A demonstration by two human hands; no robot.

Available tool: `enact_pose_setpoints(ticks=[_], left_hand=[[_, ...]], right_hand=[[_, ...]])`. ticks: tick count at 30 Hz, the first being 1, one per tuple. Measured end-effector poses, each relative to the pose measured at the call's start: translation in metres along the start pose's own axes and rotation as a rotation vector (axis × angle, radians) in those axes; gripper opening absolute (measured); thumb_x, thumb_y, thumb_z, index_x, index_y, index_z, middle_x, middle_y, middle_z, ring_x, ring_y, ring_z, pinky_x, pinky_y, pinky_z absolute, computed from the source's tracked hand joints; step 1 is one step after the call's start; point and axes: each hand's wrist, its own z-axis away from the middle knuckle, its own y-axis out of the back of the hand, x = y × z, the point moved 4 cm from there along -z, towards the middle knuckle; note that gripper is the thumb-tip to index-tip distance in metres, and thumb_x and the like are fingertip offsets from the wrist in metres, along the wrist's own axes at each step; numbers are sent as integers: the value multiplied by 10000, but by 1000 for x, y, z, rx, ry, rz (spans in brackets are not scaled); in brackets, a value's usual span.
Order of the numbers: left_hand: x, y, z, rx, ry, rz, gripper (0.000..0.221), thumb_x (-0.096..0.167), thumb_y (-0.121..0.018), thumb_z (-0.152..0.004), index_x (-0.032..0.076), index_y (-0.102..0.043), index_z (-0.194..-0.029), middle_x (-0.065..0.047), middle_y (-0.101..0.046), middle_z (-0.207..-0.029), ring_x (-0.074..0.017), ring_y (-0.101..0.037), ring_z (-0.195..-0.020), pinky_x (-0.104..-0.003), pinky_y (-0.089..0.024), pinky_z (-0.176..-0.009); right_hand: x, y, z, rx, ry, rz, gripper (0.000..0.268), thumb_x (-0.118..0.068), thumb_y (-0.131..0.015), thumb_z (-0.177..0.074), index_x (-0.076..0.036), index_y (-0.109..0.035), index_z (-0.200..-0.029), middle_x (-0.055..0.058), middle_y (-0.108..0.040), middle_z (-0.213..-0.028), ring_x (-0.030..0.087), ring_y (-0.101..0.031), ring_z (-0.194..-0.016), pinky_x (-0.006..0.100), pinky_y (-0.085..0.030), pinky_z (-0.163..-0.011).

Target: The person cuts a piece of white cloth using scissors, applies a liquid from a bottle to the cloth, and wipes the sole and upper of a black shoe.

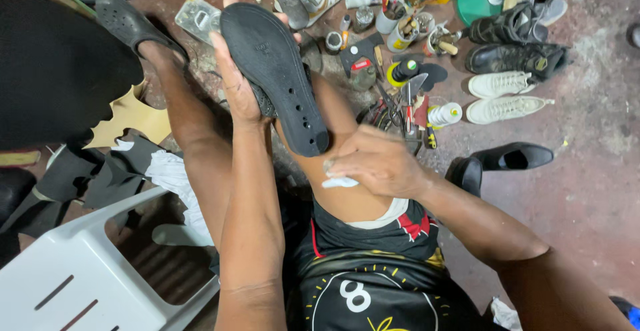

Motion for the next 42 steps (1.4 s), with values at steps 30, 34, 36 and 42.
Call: enact_pose_setpoints(ticks=[30,34,36,42], left_hand=[[42,11,32,-34,-95,242,763,619,-349,-1090,279,-97,-1724,-215,-647,-1184,-327,-701,-912,-402,-595,-766],[59,7,56,-78,-118,95,779,633,-367,-1101,214,-98,-1699,-236,-656,-1180,-322,-699,-939,-408,-587,-846],[62,5,66,-101,-117,-14,809,645,-378,-1109,172,-100,-1704,-249,-659,-1185,-323,-695,-953,-407,-583,-870],[49,8,99,-14,-5,67,882,623,-405,-1060,142,-112,-1738,-231,-626,-1319,-340,-688,-1074,-448,-575,-940]], right_hand=[[-4,3,43,189,-301,-299,156,6,-772,-852,-71,-739,-984,47,-681,-973,189,-672,-844,310,-532,-742],[9,0,26,293,-405,-650,109,19,-734,-905,-23,-716,-1004,84,-646,-989,166,-632,-901,302,-510,-808],[5,-4,5,244,-359,-630,118,25,-739,-893,-18,-716,-1000,88,-648,-979,164,-623,-926,295,-498,-833],[-31,-5,-60,52,-197,-132,174,6,-776,-860,-37,-735,-1023,69,-682,-984,176,-663,-913,300,-515,-798]])
